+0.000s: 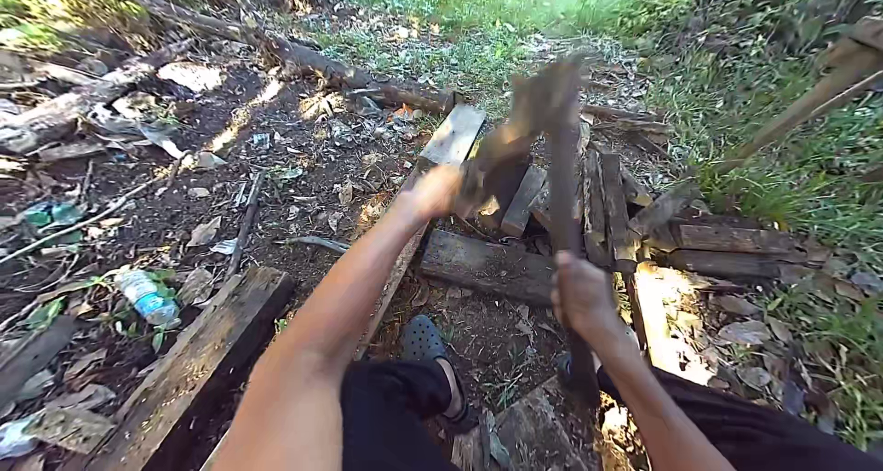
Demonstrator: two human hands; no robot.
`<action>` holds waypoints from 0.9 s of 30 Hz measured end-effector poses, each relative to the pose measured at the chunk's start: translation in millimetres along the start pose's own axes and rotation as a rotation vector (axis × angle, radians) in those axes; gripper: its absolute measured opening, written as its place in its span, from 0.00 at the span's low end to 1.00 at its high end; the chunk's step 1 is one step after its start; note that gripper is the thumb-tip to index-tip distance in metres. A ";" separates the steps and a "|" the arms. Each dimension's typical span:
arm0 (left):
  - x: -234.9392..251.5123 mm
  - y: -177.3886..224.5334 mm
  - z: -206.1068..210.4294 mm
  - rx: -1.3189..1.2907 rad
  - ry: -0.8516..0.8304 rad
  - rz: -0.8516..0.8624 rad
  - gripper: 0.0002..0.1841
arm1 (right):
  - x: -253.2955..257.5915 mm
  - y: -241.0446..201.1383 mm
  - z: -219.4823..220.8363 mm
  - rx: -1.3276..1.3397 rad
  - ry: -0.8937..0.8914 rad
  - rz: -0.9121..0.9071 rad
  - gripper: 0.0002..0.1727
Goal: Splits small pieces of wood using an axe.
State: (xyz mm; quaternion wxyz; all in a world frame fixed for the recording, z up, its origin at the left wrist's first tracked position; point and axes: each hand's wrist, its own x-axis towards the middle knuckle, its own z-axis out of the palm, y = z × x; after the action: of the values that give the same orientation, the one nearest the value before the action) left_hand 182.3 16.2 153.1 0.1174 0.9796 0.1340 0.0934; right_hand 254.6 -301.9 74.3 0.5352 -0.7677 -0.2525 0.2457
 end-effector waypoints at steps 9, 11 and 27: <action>-108.2 -15.0 -41.2 -0.049 -0.514 -0.170 0.39 | 30.2 55.5 22.4 0.128 0.097 0.200 0.37; -111.2 -5.5 -49.7 -0.122 -0.442 -0.189 0.40 | 26.0 59.7 21.9 0.158 0.114 0.189 0.36; -126.1 -30.1 33.7 -0.104 -0.610 -0.229 0.35 | -40.2 -102.5 -49.4 0.349 0.197 -0.332 0.44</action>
State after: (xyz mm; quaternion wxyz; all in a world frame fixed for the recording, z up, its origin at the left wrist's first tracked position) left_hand 62.9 1.6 94.1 0.2117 0.9337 0.1970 -0.2111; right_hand 243.5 -331.8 190.6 0.7146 -0.6319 -0.2755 0.1186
